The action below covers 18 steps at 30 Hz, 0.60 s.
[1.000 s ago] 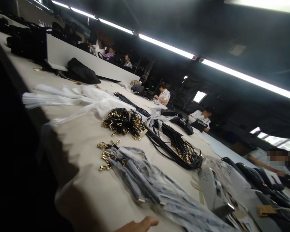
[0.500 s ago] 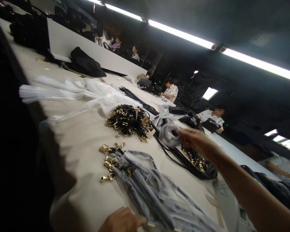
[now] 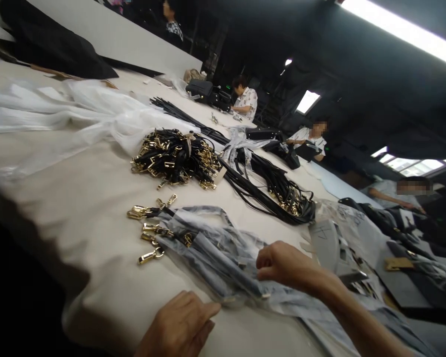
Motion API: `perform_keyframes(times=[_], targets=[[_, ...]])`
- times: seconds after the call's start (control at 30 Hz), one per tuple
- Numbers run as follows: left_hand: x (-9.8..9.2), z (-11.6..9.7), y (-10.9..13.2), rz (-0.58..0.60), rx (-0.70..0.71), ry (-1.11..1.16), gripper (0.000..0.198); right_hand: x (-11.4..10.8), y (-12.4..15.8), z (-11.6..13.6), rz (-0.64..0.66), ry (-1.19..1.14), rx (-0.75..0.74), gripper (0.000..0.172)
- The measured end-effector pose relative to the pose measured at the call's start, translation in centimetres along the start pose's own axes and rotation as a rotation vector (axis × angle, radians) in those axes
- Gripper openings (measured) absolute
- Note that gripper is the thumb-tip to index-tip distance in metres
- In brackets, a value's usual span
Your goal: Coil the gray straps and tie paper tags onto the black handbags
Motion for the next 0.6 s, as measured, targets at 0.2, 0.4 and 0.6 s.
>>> perform_keyframes(times=[0.2, 0.4, 0.6], targets=[[-0.3, -0.4, -0.3, 0.019, 0.022, 0.027, 0.032, 4.6, 5.2, -3.8, -0.252, 0.102, -0.110, 0.036], [1.0, -3.3, -2.9, -0.030, 0.162, -0.201, 0.034, 8.4, 7.7, -1.1, -0.781, 0.202, -0.430, 0.035], [3.1, -6.6, -6.1, 0.051, 0.373, -0.296, 0.022, 7.0, 12.0, 1.8, -0.796, 0.070, -0.608, 0.013]])
Point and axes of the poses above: each hand's wrist, its own y-axis away from the middle knuckle, its own x-axis out of the palm, z = x × y, the point moved 5 cm from there along -y, towards the middle knuckle, and after that the axes turned 7 degrees about -y, right-handed, at the moved point
